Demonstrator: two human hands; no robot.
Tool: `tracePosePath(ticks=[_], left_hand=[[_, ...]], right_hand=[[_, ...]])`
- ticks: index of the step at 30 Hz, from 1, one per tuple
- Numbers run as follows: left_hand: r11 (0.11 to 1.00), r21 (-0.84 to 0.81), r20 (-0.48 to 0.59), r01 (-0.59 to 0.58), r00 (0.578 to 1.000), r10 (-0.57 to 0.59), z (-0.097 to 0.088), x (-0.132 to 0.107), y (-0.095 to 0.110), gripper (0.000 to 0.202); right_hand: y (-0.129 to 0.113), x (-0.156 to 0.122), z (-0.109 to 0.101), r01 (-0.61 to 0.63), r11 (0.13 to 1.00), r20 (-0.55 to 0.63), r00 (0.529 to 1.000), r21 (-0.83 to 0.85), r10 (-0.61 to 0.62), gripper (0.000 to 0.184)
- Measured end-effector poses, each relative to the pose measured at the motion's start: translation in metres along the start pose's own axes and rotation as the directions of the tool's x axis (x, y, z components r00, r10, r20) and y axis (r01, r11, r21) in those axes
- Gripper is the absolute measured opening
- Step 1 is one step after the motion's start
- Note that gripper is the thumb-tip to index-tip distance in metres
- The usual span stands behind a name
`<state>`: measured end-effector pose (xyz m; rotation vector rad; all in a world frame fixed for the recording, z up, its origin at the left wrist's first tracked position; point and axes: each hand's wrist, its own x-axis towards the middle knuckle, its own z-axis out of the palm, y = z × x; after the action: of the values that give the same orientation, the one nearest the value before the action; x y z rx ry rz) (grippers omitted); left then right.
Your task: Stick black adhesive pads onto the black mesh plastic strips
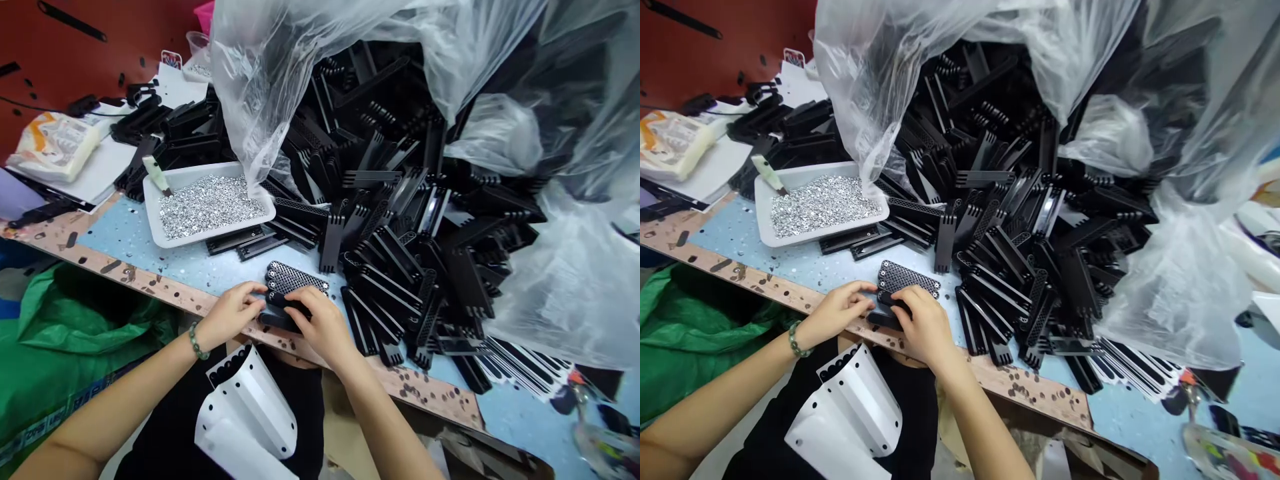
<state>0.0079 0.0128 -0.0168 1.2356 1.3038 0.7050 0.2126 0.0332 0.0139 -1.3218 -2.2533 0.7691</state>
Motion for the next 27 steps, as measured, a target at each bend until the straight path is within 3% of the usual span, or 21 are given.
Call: tracePosePath(ticks=[6, 11, 16, 20, 22, 27], left_hand=[[0.996, -0.086, 0.021, 0.029, 0.999, -0.028, 0.004, 0.012, 0.005, 0.033], [0.993, -0.12, 0.048, -0.025, 0.998, 0.031, 0.003, 0.017, 0.004, 0.026], [0.992, -0.121, 0.128, 0.035, 0.992, -0.019, 0.006, 0.02, 0.006, 0.021], [0.995, -0.094, 0.088, 0.037, 0.996, -0.029, 0.009, 0.02, 0.007, 0.021], [0.996, -0.089, 0.066, 0.031, 0.998, -0.025, 0.009, 0.016, 0.007, 0.024], [0.999, 0.03, 0.027, -0.033, 0.999, 0.032, 0.009, 0.009, 0.008, 0.019]], right_hand=[[0.004, 0.004, 0.001, 0.028, 0.997, 0.031, 0.999, -0.068, -0.026, 0.014], [0.005, 0.005, 0.004, 0.061, 0.991, 0.038, 0.998, -0.116, -0.057, 0.013], [0.0, 0.007, 0.003, 0.051, 0.982, 0.096, 0.995, -0.18, -0.034, 0.014], [-0.001, 0.002, -0.009, -0.018, 0.965, 0.096, 0.994, -0.262, 0.044, 0.019], [0.004, -0.005, -0.018, -0.113, 0.968, 0.061, 0.99, -0.224, 0.13, 0.024], [0.018, -0.021, -0.026, -0.241, 0.97, 0.007, 0.971, 0.033, 0.241, 0.007]])
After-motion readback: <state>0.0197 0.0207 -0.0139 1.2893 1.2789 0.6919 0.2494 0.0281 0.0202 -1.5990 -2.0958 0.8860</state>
